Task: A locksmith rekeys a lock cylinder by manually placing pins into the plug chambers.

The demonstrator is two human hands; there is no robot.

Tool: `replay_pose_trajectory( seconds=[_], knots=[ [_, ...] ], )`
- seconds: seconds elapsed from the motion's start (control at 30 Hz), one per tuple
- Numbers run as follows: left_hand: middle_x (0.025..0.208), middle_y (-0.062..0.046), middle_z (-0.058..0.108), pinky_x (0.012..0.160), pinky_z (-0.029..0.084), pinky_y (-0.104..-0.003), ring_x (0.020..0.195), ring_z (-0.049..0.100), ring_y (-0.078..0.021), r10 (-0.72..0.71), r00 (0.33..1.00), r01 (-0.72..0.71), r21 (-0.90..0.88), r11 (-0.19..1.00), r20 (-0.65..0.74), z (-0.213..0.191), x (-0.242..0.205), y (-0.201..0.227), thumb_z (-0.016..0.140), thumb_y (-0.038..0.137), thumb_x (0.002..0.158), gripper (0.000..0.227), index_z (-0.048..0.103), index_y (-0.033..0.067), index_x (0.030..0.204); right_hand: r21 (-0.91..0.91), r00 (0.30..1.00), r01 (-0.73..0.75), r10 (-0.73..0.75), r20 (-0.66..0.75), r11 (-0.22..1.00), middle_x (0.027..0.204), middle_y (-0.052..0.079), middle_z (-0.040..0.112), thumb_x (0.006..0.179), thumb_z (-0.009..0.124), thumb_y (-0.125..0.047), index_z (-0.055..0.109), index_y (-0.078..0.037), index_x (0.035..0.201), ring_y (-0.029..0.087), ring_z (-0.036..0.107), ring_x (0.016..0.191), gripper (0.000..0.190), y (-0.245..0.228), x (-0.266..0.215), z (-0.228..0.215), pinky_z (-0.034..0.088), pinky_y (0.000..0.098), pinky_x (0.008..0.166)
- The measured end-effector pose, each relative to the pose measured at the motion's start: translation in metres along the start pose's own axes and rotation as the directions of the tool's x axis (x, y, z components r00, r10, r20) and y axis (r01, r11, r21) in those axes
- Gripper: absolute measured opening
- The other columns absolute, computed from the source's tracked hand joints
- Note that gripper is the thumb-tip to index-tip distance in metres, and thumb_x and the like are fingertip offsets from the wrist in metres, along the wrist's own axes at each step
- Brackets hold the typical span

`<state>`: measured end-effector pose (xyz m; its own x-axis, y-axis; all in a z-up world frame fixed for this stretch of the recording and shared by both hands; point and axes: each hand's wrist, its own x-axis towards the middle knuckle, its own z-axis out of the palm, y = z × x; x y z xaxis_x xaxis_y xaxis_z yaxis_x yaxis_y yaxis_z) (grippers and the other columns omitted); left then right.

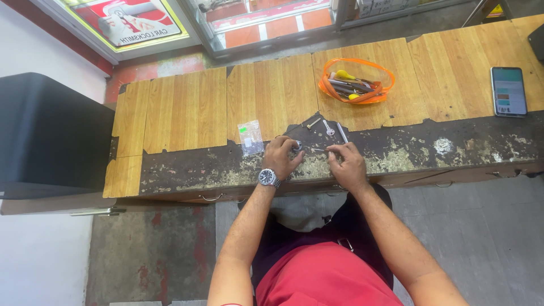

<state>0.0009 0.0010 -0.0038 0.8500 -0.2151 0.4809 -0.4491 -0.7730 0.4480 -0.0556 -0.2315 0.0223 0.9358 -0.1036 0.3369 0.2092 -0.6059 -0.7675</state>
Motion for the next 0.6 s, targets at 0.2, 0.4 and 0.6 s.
replay_pose_trajectory(
  seconds=[0.2, 0.4, 0.6],
  knots=[
    [0.099, 0.001, 0.063, 0.08, 0.05, -0.035, 0.096, 0.067, -0.0208, -0.029, 0.999, 0.03, -0.018, 0.999, 0.026, 0.004, -0.002, -0.002, 0.086, 0.036, 0.077, 0.028, 0.067, 0.0258, 0.096, 0.009, 1.0, 0.007, -0.007, -0.011, 1.0, 0.089, 0.005, 0.065, 0.094, 0.071, -0.017, 0.079, -0.02, 0.106, 0.026, 0.071, 0.081, 0.015, 0.006, -0.001, 0.003, 0.058, 0.0371, 0.068],
    [0.1, -0.003, 0.066, 0.086, 0.049, -0.039, 0.096, 0.067, -0.0234, -0.118, 0.99, 0.109, -0.103, 0.989, -0.083, 0.009, -0.003, -0.005, 0.087, 0.038, 0.074, 0.052, 0.061, 0.0208, 0.117, 0.024, 1.0, -0.002, 0.002, 0.0, 1.0, 0.088, 0.006, 0.065, 0.095, 0.069, -0.016, 0.079, -0.018, 0.106, 0.025, 0.07, 0.079, 0.014, 0.0, 0.0, 0.0, 0.058, 0.0367, 0.067],
    [0.1, -0.005, 0.066, 0.093, 0.043, -0.041, 0.098, 0.064, -0.0248, -0.127, 0.992, 0.128, 0.079, 0.989, -0.023, -0.003, 0.004, 0.006, 0.088, 0.041, 0.074, 0.054, 0.07, 0.0204, 0.12, 0.014, 1.0, 0.006, -0.006, -0.004, 1.0, 0.087, 0.006, 0.064, 0.095, 0.069, -0.017, 0.079, -0.017, 0.106, 0.026, 0.069, 0.076, 0.014, 0.002, 0.0, 0.002, 0.057, 0.0372, 0.064]
  ],
)
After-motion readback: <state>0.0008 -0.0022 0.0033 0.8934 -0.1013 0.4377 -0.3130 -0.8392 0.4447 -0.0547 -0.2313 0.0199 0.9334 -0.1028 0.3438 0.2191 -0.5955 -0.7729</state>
